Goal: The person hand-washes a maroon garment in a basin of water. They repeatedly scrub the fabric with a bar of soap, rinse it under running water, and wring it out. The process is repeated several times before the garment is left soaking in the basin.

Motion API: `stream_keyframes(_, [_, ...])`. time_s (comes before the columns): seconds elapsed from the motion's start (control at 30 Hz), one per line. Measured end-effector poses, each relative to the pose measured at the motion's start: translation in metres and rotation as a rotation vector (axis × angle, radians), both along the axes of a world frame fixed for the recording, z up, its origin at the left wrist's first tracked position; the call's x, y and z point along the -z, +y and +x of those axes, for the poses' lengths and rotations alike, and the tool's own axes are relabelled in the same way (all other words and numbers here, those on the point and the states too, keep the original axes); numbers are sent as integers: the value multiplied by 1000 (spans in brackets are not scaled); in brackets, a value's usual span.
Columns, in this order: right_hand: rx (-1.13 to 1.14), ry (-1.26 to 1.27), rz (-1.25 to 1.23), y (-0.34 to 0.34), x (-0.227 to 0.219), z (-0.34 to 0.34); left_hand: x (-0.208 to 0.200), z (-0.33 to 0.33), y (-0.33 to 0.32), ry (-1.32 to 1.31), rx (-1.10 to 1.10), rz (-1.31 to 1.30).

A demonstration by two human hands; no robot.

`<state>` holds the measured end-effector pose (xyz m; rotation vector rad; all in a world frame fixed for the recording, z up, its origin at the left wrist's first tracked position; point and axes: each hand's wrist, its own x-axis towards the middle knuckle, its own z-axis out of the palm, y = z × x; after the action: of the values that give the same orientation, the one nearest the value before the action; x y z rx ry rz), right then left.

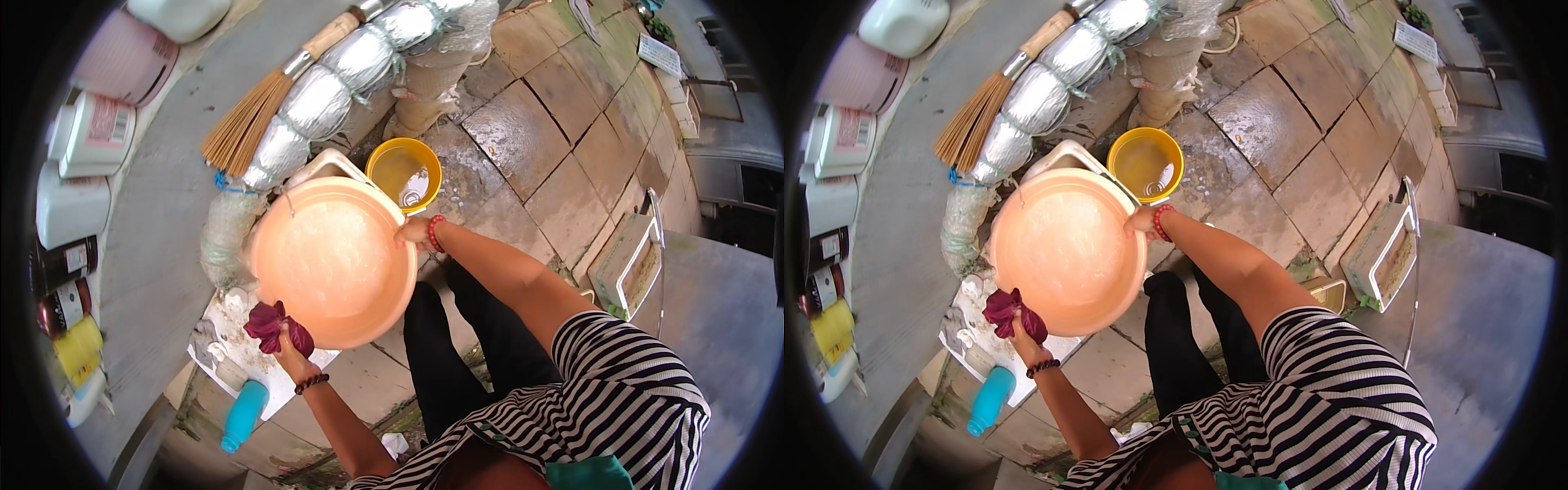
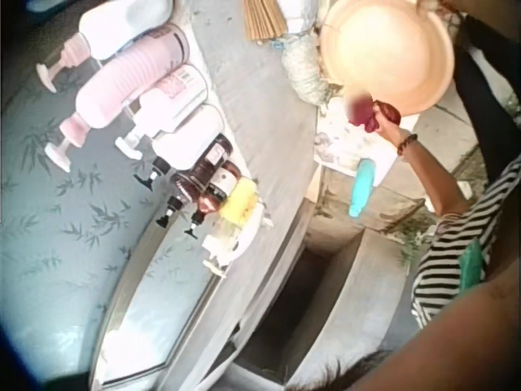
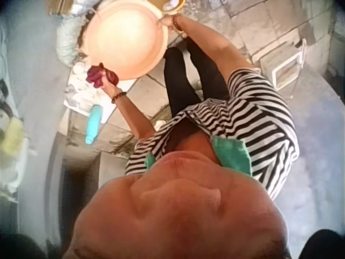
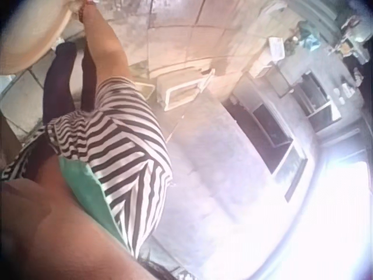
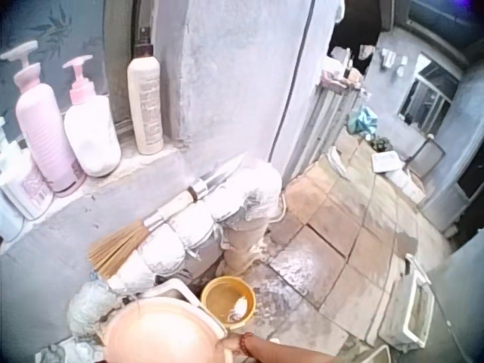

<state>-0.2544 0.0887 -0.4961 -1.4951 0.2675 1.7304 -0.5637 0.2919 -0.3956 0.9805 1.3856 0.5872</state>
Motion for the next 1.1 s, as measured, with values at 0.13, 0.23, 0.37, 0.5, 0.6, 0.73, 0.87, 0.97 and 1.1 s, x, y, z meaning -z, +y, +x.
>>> stream_keyframes(0.13, [166, 44, 43, -85, 13, -22, -27, 10, -24, -83, -8, -145])
stream_keyframes(0.23, [370, 124, 11, -149, -23, -30, -52, 40, -62, -188, -69, -203])
stream_keyframes(0.37, [591, 144, -87, -236, -63, -10, -67, 90, -99, -218, 19, -170])
stream_keyframes(0.5, [849, 88, -239, -316, -48, 30, -75, 140, -130, -301, 93, -211])
stream_keyframes(0.6, [905, 111, -347, -365, 10, 84, -83, 172, -150, -292, 157, -184])
stream_keyframes(0.73, [732, -102, -728, -527, 139, 146, -77, 219, -175, -347, 240, -296])
stream_keyframes(0.87, [46, -629, -794, -693, 119, 137, -68, 225, -190, -416, 135, -308])
stream_keyframes(0.97, [338, -439, -835, -703, 95, 74, -73, 213, -193, -329, 78, -266])
stream_keyframes(1.1, [1346, -160, -898, -725, 63, -14, -59, 228, -198, -255, 91, -363])
